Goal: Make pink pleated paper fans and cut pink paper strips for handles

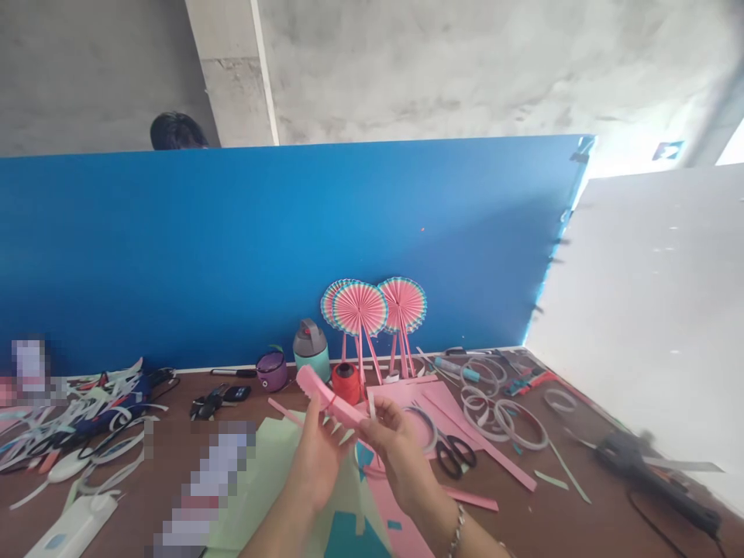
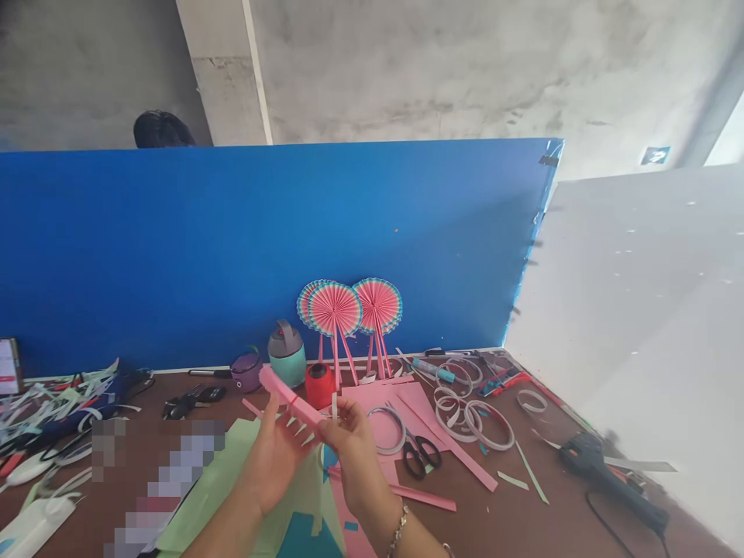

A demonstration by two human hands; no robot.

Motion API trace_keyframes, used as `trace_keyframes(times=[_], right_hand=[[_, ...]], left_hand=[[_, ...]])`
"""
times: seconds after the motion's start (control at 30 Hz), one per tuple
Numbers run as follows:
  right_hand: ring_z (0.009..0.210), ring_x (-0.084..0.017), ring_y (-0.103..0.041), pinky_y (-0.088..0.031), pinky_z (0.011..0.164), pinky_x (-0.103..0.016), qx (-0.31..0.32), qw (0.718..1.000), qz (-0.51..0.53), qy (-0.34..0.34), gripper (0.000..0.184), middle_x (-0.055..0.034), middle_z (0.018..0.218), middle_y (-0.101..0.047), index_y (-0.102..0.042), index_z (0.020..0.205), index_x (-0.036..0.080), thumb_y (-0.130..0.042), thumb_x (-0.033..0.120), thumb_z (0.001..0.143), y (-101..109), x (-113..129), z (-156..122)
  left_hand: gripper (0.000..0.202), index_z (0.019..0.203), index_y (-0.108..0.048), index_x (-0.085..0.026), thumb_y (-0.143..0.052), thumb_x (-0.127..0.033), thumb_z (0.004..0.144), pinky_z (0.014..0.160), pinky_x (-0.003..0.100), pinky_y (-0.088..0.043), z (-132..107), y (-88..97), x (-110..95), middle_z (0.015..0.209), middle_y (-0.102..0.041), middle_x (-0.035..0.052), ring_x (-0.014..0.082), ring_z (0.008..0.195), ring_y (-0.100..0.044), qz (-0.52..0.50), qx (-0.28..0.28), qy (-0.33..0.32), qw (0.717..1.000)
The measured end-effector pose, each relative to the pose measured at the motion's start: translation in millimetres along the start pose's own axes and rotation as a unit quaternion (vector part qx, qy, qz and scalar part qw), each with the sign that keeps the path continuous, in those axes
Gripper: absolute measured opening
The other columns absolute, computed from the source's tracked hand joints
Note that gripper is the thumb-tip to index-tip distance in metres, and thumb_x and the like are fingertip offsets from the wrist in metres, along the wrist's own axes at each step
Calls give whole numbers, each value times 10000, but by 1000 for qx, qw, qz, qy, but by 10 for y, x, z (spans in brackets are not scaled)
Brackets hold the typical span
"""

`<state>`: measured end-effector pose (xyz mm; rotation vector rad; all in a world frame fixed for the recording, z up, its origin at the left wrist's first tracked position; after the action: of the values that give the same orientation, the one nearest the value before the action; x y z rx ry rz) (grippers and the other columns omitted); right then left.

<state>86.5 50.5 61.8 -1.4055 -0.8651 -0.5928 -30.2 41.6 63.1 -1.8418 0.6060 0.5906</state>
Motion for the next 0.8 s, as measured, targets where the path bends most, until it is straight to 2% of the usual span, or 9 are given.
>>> trace_keyframes(times=[0.13, 0.23, 0.3, 0.4, 0.6, 0.7, 0.8], right_hand=[[644, -105, -606, -531, 709, -221, -28, 991, 97, -87, 240, 13, 683, -625, -593, 704, 143, -752, 75, 537, 91, 58, 109], [585, -90, -603, -551, 667, -194, -72, 977, 145, -136, 197, 16, 605, -604, -582, 625, 130, -724, 13, 556, 162, 84, 191], [574, -88, -610, -559, 659, -187, -80, 971, 166, -153, 194, 8, 599, -612, -581, 612, 124, -706, -19, 570, 183, 101, 217], [560, -80, -613, -558, 650, -164, -62, 968, 178, -166, 186, 13, 580, -608, -589, 607, 126, -700, -23, 599, 176, 130, 207], [587, -92, -622, -554, 688, -190, -23, 979, 110, -167, 145, 11, 629, -613, -615, 638, 145, -722, 52, 607, 137, 118, 133], [612, -99, -622, -550, 680, -210, 16, 983, 78, -164, 181, 1, 715, -634, -630, 717, 150, -727, 73, 585, 84, 97, 84], [626, -78, -605, -531, 662, -180, 53, 981, 76, -170, 235, 9, 744, -632, -628, 763, 152, -729, 74, 567, 15, 103, 17]], left_hand=[[320, 968, -587, -179, -518, -459, 829, 701, 271, -478, 11, -19, -33, 931, -646, 72, 171, 817, -625, 20, 0, -33, 999], [232, 925, -595, -174, -563, -373, 810, 672, 257, -473, 30, -9, -32, 861, -650, 61, 160, 771, -624, -2, 13, -49, 999], [161, 869, -603, -168, -583, -311, 798, 652, 260, -479, 43, 5, -14, 778, -645, 45, 152, 708, -620, -17, 20, -46, 999], [105, 823, -611, -158, -604, -255, 785, 666, 280, -498, 52, 21, 7, 761, -657, 46, 161, 701, -631, -33, 33, -34, 998], [160, 914, -626, -131, -608, -223, 785, 702, 348, -532, 22, 29, -9, 851, -703, 94, 235, 800, -668, -45, 79, 4, 996], [156, 932, -639, -113, -580, -171, 800, 721, 326, -537, 5, 48, -3, 880, -709, 105, 215, 810, -671, -67, 69, 1, 995], [182, 959, -647, -114, -558, -111, 800, 748, 302, -537, -14, 58, 6, 882, -711, 95, 192, 825, -670, -85, 74, 0, 994]])
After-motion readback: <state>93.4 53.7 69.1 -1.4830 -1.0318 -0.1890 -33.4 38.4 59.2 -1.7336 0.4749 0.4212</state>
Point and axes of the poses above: each hand's wrist, its own z-axis towards the middle knuckle, its own y-axis out of the back of the hand, x = y × z, the point moved 2 cm from there along z, towards the middle knuckle
